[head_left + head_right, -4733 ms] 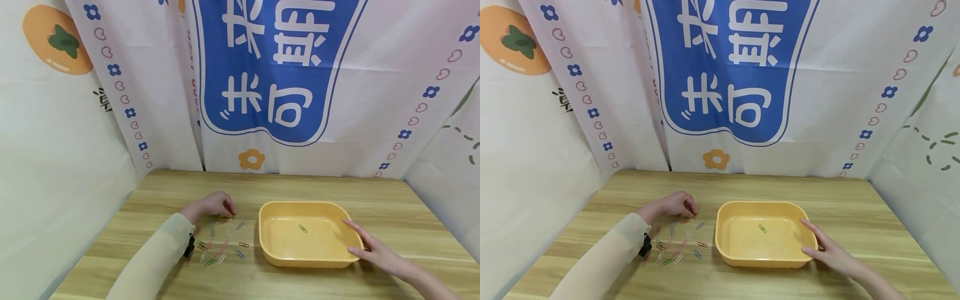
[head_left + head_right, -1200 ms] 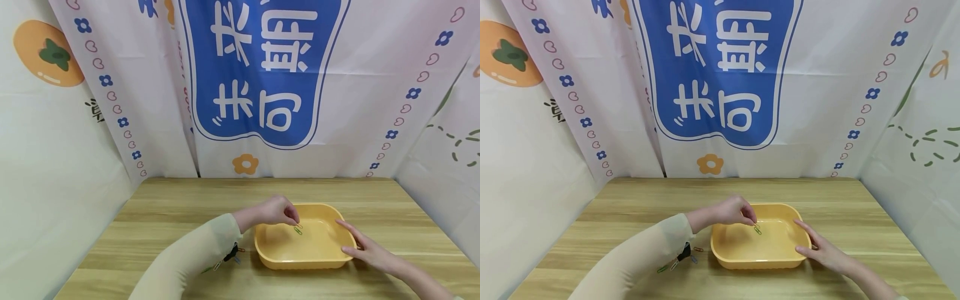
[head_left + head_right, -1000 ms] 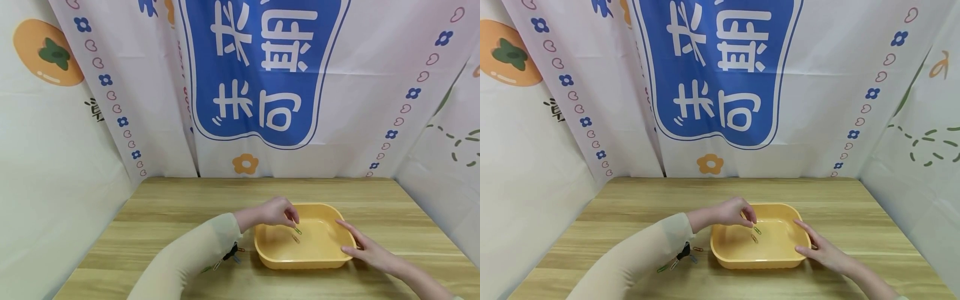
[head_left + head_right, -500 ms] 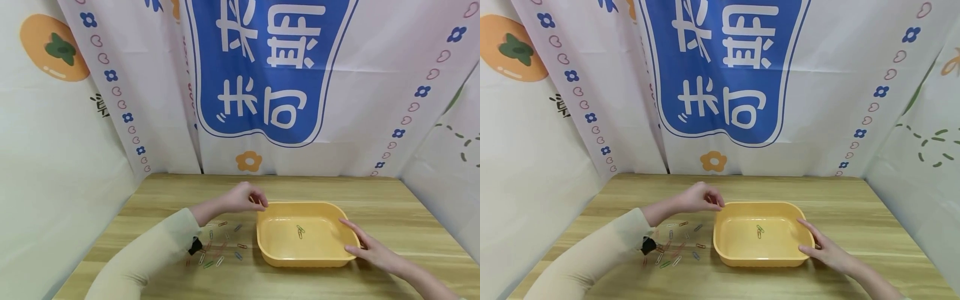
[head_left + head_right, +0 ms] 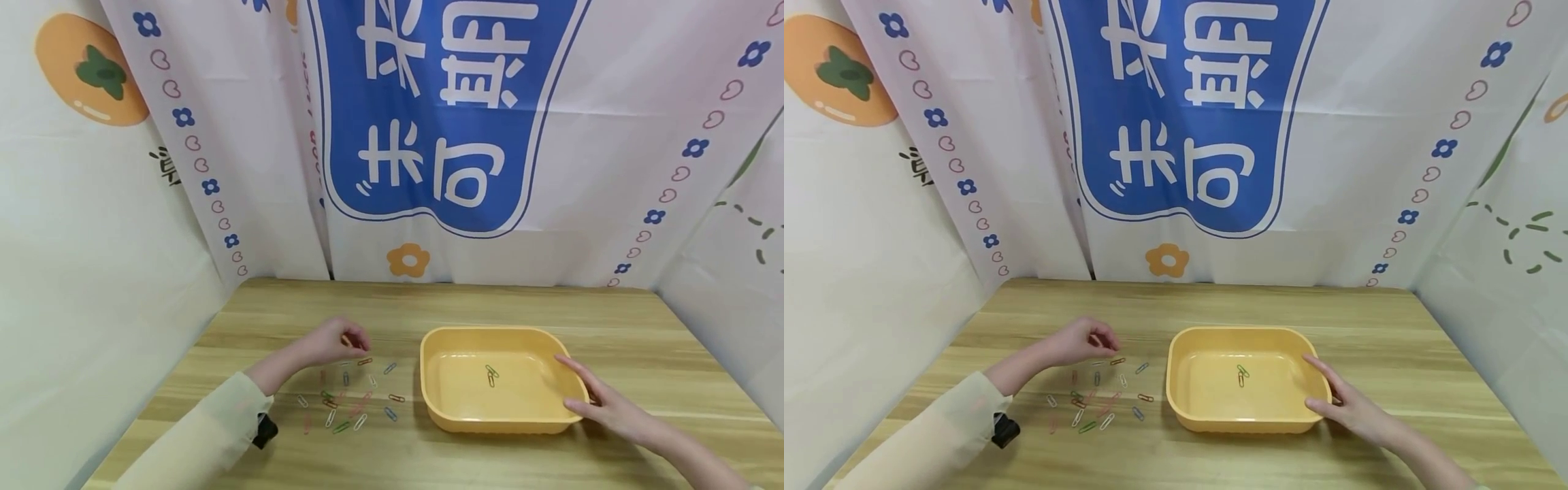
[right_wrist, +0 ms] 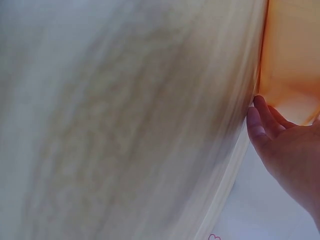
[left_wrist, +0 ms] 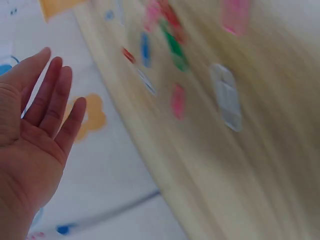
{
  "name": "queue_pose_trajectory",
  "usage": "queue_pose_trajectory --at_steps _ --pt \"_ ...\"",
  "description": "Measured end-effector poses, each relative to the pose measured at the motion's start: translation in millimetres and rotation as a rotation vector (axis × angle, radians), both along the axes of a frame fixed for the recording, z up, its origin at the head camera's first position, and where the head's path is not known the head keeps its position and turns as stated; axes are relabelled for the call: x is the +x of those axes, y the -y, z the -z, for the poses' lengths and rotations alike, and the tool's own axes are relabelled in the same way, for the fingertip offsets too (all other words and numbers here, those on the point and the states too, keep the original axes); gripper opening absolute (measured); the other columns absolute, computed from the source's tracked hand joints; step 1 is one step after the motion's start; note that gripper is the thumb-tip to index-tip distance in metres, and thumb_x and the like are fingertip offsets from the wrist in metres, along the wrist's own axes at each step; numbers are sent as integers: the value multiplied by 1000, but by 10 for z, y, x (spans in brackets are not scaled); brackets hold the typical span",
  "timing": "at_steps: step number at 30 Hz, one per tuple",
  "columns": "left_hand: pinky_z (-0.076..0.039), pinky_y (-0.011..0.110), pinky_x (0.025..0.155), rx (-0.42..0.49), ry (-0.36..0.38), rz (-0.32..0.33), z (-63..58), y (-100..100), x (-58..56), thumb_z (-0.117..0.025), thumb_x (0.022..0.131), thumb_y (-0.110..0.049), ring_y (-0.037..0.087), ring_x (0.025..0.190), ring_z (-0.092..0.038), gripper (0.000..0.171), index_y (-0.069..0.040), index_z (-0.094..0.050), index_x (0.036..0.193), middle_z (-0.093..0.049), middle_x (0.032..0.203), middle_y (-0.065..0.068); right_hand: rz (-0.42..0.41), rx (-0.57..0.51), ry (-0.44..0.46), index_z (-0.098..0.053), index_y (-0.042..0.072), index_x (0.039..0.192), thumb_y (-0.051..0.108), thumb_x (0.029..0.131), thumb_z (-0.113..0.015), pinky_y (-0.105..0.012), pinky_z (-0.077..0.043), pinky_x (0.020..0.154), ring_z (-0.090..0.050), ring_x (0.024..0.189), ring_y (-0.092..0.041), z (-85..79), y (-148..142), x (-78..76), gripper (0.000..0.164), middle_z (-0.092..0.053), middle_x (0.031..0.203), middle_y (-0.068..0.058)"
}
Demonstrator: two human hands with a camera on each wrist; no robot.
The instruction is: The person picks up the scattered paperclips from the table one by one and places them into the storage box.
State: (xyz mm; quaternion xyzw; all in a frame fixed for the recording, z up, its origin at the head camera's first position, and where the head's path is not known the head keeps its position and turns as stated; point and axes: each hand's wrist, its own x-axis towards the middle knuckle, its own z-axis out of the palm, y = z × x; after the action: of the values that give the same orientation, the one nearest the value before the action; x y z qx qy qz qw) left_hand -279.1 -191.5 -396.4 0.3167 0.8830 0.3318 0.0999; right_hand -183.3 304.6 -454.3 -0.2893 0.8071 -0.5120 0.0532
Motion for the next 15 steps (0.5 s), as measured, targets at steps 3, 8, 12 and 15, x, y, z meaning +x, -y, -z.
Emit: queue_pose_trajectory --at_steps 3,8,12,15 --pt "-53 28 74 -32 16 -27 64 147 -12 -72 87 -4 10 81 -62 4 -5 -71 91 -66 83 -7 -1 -2 8 -17 -6 150 -6 96 -53 -16 -44 87 -37 122 9 -10 -8 6 66 -9 145 -46" --pt "-54 27 74 -32 56 -31 164 295 -59 -73 85 -1 13 80 -63 6 -3 -70 90 -66 83 -3 3 1 7 -17 -6 150 -6 96 -53 -15 -42 88 -34 122 11 -18 -10 11 66 -8 145 -46" --pt "-54 27 73 -22 96 -47 239 371 -92 -74 82 0 14 79 -62 10 -3 -69 89 -66 83 -1 2 0 20 -16 -6 150 -5 96 -53 -15 -42 89 -30 123 13 -24 2 7 65 -7 146 -45" --pt "-53 27 72 -29 139 -75 281 408 -105 -75 82 0 15 79 -61 11 -5 -69 89 -65 83 -1 -12 -22 64 -14 -8 149 -5 97 -51 -17 -45 88 -34 122 11 -33 11 7 64 -4 146 -45"
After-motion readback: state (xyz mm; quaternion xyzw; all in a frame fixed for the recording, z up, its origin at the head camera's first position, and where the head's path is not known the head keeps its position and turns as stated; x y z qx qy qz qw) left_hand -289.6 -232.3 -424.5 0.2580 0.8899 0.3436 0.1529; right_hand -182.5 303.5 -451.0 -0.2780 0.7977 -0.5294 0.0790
